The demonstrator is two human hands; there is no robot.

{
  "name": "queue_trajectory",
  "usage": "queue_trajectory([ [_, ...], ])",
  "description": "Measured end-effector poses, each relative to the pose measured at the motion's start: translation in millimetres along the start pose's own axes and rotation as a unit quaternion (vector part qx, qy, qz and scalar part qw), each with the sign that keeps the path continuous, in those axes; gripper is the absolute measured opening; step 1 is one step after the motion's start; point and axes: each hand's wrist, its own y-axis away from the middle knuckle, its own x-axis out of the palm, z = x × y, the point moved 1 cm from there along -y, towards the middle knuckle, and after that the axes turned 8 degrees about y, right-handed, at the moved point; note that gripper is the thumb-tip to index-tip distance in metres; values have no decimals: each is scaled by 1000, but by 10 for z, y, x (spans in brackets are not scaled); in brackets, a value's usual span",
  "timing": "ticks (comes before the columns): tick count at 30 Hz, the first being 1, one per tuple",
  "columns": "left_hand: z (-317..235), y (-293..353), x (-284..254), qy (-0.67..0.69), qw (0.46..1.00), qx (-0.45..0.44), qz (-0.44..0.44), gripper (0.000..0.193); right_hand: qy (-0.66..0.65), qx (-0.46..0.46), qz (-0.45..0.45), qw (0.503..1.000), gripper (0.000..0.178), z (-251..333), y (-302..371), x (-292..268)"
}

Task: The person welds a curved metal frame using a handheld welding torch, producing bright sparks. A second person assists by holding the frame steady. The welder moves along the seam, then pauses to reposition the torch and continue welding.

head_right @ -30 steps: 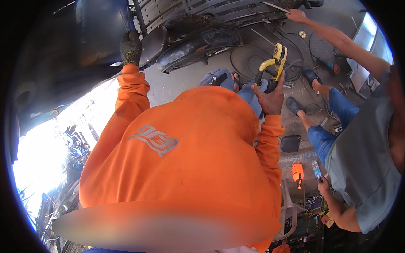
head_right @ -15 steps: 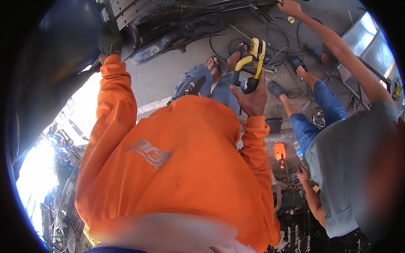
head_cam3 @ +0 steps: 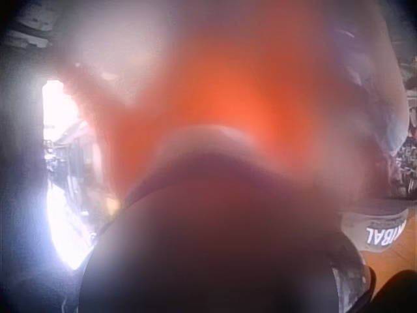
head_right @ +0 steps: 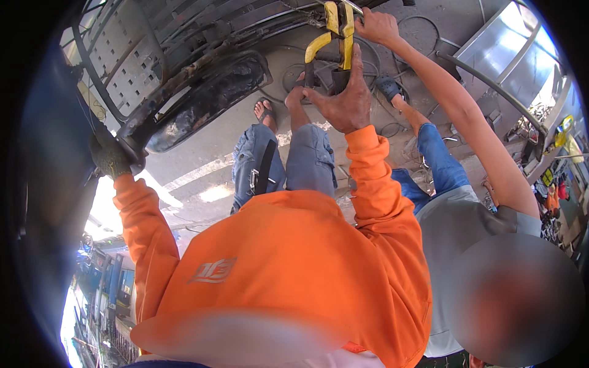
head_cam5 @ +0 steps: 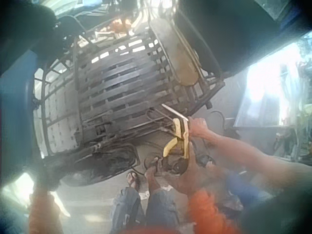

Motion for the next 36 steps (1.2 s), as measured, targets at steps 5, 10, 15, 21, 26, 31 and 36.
queue_trajectory([
  [5, 324, -16, -3, 120, 991, -50, -11, 42, 11, -13, -9, 1000, 124, -321, -652, 316],
  [10, 515, -60, -98, 152, 988, -25, -19, 44, -16, -19, -43, 999, 126, -621, -917, 806],
  [15, 518, -65, -215, 138, 990, 2, 33, 47, -77, 52, -37, 995, 125, -840, -825, 1125],
  [21, 537, -115, -388, -109, 961, 240, 88, 47, -34, 19, -38, 999, 122, -936, -774, 1269],
  [26, 584, -81, -328, 45, 991, 123, 38, 43, -62, 24, -44, 997, 123, -947, -789, 1345],
  [31, 527, -84, -295, 149, 989, 3, 19, 43, -59, 25, -58, 996, 123, -1003, -820, 1428],
  [36, 527, -113, -340, 123, 992, -7, 17, 43, -39, 15, -64, 997, 123, -1010, -841, 1466],
])
